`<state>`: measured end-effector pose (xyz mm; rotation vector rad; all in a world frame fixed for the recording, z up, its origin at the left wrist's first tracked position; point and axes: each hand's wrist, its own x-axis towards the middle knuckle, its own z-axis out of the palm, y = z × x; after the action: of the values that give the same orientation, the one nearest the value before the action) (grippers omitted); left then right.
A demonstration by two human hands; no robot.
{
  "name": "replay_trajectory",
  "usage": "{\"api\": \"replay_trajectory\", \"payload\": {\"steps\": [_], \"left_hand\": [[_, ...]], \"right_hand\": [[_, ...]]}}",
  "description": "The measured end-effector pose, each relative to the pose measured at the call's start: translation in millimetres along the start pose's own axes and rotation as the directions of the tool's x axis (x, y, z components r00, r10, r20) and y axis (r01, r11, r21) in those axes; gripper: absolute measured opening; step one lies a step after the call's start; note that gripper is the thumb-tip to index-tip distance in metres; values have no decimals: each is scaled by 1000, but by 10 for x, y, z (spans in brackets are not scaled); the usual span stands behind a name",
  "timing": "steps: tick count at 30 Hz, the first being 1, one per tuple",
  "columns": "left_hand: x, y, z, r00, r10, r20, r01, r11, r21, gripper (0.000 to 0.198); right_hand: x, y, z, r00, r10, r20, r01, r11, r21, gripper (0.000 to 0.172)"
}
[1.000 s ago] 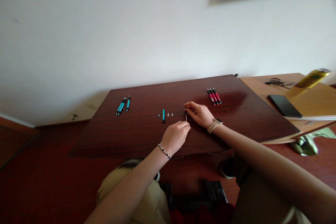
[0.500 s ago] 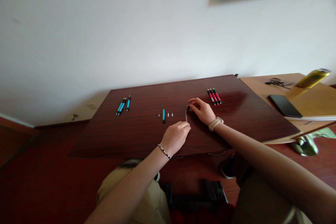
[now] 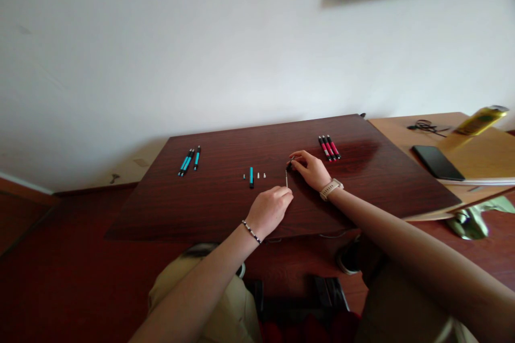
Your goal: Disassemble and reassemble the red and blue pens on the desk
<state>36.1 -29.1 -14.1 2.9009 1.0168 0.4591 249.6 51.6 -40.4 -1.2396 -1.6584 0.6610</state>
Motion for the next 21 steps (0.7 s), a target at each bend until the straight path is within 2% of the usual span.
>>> {"api": "replay_trajectory", "payload": {"steps": [14, 21], "left_hand": [[0, 7, 3, 1000, 5, -6, -5, 1000, -9, 19], [3, 24, -18, 1000, 13, 1, -13, 1000, 0, 17]], "right_hand": [[14, 10, -9, 1000, 27, 16, -27, 1000, 10, 22], [40, 55, -15, 999, 39, 28, -42, 993, 114, 30]]}}
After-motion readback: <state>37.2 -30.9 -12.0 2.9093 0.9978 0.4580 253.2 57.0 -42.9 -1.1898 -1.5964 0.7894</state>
